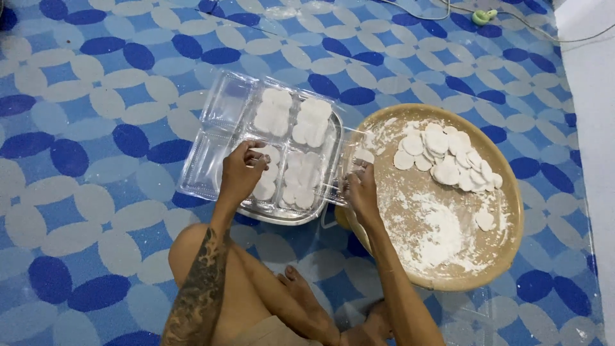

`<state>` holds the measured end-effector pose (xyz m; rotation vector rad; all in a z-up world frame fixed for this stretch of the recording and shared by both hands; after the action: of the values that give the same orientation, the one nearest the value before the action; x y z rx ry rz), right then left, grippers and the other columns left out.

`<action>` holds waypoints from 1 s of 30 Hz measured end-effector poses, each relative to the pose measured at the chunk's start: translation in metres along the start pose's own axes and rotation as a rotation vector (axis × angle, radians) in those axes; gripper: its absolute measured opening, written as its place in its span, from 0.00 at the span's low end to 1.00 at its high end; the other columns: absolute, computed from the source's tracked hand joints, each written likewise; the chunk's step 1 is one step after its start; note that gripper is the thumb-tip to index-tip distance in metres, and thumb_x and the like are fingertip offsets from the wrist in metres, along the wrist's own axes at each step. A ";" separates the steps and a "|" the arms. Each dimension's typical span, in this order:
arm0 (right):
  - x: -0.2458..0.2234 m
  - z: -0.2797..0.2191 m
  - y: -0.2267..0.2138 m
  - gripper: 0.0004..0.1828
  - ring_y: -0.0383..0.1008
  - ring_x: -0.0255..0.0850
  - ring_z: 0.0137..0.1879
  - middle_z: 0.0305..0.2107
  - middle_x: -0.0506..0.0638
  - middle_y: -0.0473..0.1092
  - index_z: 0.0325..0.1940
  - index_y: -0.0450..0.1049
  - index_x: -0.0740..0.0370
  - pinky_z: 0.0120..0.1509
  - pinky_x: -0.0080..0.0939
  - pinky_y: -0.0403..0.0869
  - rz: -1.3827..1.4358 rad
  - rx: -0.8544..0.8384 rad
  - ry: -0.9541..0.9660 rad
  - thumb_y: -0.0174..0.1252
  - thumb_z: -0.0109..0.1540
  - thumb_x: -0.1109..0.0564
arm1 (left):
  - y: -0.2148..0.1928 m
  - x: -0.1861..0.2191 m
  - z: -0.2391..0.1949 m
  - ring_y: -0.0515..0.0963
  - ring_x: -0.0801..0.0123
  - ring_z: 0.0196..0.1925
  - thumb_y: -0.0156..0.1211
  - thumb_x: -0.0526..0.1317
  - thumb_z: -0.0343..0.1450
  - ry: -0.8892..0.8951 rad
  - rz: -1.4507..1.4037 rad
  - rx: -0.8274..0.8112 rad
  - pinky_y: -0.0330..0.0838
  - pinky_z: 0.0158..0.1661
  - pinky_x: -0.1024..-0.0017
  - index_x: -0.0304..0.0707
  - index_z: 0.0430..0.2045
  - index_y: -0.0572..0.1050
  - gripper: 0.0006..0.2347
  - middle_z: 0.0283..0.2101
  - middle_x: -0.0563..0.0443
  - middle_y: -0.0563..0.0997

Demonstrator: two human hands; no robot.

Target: The person sits on the floor and shapes small white dough pieces by hand, coating them in white powder on a tray, then places them into clear plastic packaging compartments.

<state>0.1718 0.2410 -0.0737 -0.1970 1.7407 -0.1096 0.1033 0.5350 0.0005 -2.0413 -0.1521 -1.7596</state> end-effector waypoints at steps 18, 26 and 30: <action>-0.011 0.001 0.064 0.25 0.76 0.66 0.54 0.47 0.64 0.74 0.57 0.67 0.63 0.57 0.66 0.74 -0.862 -0.106 -0.063 0.61 0.60 0.50 | -0.042 -0.038 -0.008 0.85 0.44 0.42 0.62 0.37 0.66 -0.188 0.612 0.079 0.78 0.41 0.51 0.38 0.44 0.79 0.13 0.36 0.41 0.86; -0.015 -0.011 0.073 0.34 0.76 0.69 0.53 0.51 0.69 0.71 0.66 0.59 0.71 0.56 0.67 0.75 -1.008 -0.134 -0.068 0.61 0.61 0.53 | -0.019 -0.025 -0.009 0.79 0.43 0.50 0.67 0.32 0.65 0.091 0.723 0.213 0.77 0.46 0.52 0.32 0.46 0.77 0.16 0.43 0.36 0.80; -0.022 -0.020 0.079 0.39 0.76 0.69 0.52 0.54 0.71 0.67 0.70 0.57 0.75 0.53 0.68 0.77 -1.101 -0.136 -0.082 0.62 0.61 0.54 | 0.028 -0.056 0.003 0.75 0.48 0.53 0.67 0.36 0.67 0.363 0.771 0.019 0.75 0.48 0.55 0.38 0.48 0.77 0.16 0.45 0.41 0.77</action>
<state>0.1501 0.3222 -0.0632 -1.2237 1.3804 -0.7649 0.1052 0.5223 -0.0603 -1.4280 0.6385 -1.5459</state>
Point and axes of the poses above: each hand's wrist, its own z-axis towards the middle knuckle, its own y-axis out of the palm, x = y × z, the point moved 4 cm from there along z, towards the middle knuckle
